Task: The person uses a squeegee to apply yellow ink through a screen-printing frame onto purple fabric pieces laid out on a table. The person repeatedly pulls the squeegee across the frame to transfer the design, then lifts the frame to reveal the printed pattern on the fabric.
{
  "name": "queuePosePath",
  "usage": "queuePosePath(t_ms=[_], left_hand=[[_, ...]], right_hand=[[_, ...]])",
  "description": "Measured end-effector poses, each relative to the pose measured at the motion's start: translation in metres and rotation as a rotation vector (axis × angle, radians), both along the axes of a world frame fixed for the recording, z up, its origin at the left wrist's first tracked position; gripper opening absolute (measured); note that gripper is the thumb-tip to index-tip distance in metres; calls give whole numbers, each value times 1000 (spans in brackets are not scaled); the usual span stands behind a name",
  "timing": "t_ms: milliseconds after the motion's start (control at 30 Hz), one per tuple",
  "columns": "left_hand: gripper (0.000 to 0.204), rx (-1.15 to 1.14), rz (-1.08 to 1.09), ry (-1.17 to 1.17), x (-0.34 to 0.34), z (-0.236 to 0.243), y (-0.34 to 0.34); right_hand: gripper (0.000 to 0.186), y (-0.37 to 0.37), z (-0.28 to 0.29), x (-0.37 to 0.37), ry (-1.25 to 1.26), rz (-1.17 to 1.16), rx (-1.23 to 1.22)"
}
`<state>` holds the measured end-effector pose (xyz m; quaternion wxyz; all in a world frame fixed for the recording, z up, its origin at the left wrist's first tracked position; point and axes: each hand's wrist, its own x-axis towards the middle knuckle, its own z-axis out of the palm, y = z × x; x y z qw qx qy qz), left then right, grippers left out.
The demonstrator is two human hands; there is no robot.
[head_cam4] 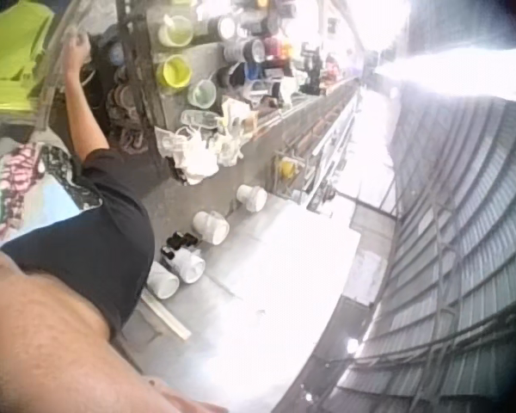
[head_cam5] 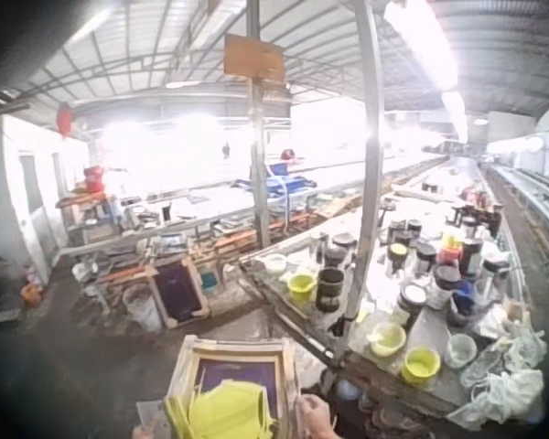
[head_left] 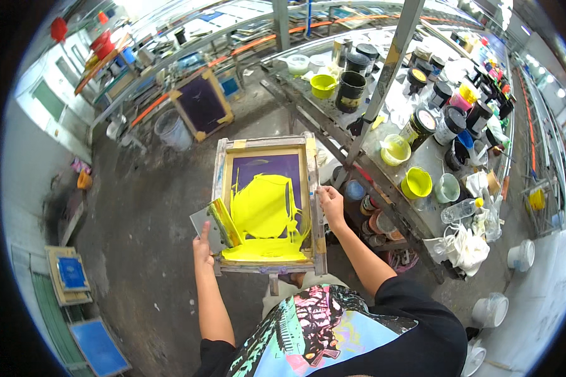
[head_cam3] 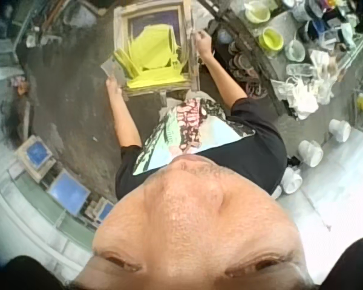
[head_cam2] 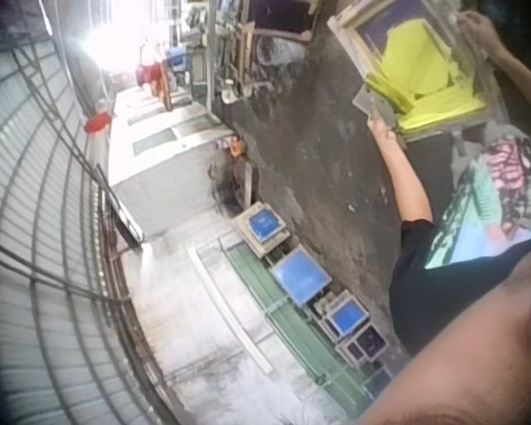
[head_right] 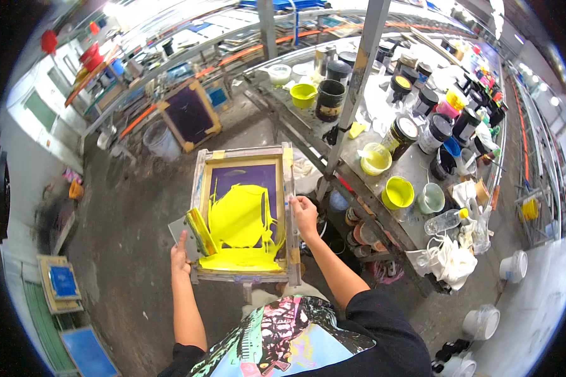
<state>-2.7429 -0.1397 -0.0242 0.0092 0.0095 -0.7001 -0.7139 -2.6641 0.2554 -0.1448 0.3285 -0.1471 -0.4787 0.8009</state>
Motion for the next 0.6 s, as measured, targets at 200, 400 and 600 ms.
queuePosePath(t_ms=[200,400,600], left_hand=[[67,-61,-78,-116,-81,16,47],[73,-48,-311,-93,-135,3,73],[76,-150,-293,-155,-145,-23,96]], right_hand=[[27,31,-29,-44,-175,-239,179],[32,42,-36,-58,-238,-377,256],[32,56,-46,-39,-253,-414,133]])
